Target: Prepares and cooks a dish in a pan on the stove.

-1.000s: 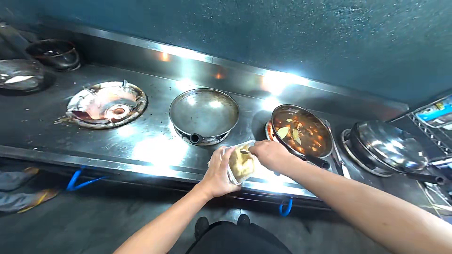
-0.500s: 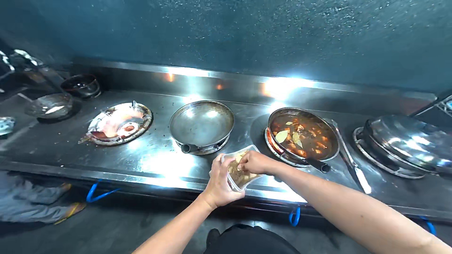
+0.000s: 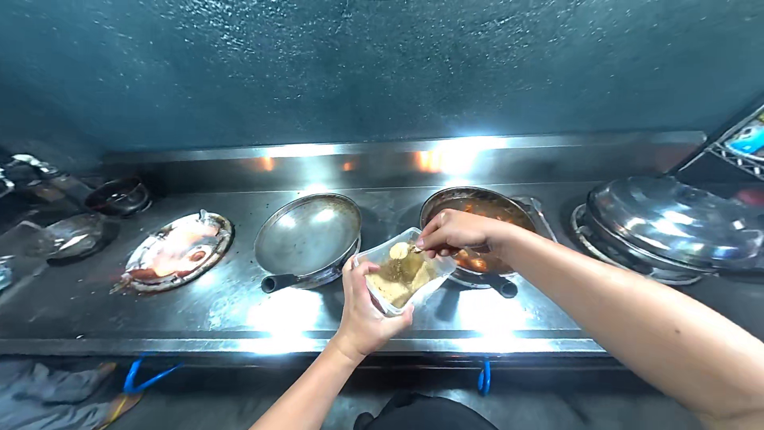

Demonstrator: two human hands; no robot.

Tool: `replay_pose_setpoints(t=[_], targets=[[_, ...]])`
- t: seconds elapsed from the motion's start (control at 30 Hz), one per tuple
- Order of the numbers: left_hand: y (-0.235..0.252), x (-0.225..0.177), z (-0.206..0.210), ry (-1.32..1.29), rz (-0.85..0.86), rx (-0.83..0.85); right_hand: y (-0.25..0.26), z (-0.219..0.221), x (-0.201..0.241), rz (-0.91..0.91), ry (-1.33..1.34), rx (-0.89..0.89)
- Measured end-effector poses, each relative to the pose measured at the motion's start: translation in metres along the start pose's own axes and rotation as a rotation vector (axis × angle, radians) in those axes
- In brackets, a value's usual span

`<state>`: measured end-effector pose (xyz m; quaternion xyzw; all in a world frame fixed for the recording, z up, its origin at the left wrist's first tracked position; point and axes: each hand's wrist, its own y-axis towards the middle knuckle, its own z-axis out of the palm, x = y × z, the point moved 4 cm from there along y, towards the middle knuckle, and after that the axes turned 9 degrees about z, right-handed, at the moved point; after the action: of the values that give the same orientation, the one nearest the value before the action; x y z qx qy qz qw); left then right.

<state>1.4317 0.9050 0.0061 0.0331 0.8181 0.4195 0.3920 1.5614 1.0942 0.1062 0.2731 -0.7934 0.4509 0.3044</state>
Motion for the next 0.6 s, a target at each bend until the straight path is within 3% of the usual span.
replay_pose_setpoints(t=[0.17,0.2,0.3,0.37,0.43,0.6], targets=[[0.001,0.002,0.013,0.035,-0.001,0.007,-0.011,-0.076,-0.048,0.073,0.168,-0.233],[-0.001,0.003,0.014,0.040,0.008,0.007,-0.009,-0.092,-0.066,0.130,0.105,-0.324],[-0.011,0.006,0.015,0.062,0.014,0.017,-0.008,-0.120,-0.113,0.404,-0.451,-0.676],[-0.015,0.008,0.014,0.073,0.031,0.037,-0.021,-0.114,-0.107,0.406,-0.568,-0.757],[-0.016,0.010,0.015,0.100,0.056,0.059,-0.032,-0.093,-0.073,0.233,-0.577,-0.689],[-0.016,0.003,0.020,0.099,0.104,0.130,-0.008,0.030,-0.021,-0.057,-0.634,-0.188]])
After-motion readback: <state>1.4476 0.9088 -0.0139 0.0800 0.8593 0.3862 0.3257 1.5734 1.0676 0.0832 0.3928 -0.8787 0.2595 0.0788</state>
